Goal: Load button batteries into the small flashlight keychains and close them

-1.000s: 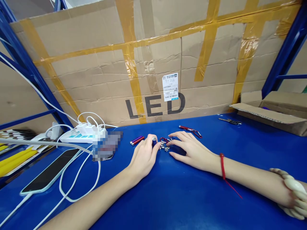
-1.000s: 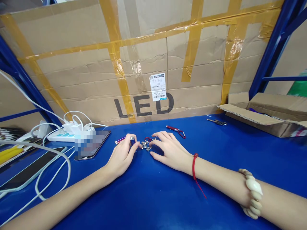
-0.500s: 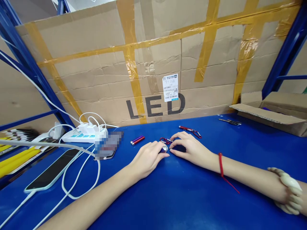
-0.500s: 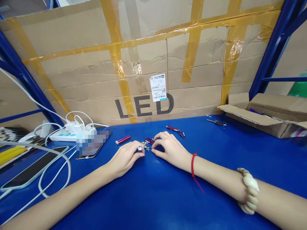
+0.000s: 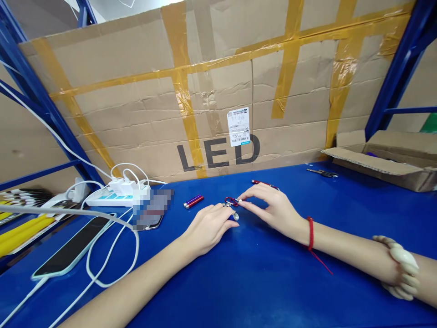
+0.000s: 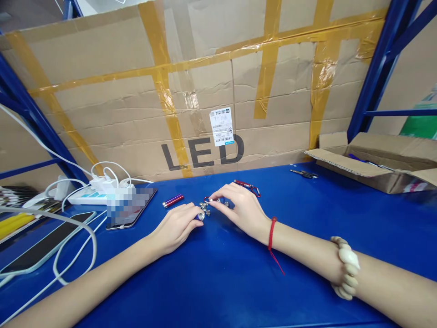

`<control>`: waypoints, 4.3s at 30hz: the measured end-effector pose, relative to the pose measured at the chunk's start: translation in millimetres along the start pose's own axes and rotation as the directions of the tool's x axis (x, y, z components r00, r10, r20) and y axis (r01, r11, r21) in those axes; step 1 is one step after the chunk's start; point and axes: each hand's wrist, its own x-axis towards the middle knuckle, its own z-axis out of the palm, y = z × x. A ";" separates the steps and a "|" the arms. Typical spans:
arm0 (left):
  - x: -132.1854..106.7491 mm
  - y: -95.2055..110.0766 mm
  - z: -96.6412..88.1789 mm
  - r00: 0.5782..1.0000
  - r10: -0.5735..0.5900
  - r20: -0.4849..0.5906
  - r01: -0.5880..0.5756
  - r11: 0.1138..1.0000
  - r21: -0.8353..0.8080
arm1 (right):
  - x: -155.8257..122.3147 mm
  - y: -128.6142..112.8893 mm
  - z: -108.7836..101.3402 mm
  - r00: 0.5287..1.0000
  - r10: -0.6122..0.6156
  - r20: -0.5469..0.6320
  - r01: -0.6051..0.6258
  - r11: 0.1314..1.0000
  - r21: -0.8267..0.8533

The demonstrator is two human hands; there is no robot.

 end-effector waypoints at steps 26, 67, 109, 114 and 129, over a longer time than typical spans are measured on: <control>-1.1 -0.1 0.5 0.928 -0.364 0.079 0.368 0.928 -0.057 | -3.4 -9.3 -0.2 0.964 0.018 0.265 0.005 0.996 -0.087; 1.5 3.4 -2.2 0.983 -0.168 0.073 0.168 0.986 0.001 | -4.9 -6.3 -2.0 0.955 0.105 0.278 -0.088 0.993 -0.074; -3.4 8.5 -3.2 0.950 -0.012 0.312 0.044 0.995 -0.094 | -2.1 -12.4 1.5 0.758 0.426 0.494 -0.629 0.677 0.381; -5.1 8.1 -1.9 0.959 0.065 0.276 -0.063 0.998 -0.016 | -5.2 -13.1 0.0 0.800 0.342 0.493 -0.524 0.798 0.297; -6.9 10.6 -0.9 0.984 0.081 0.159 -0.101 0.988 0.119 | -6.9 -21.1 -6.5 0.825 0.006 0.565 -0.159 0.962 0.222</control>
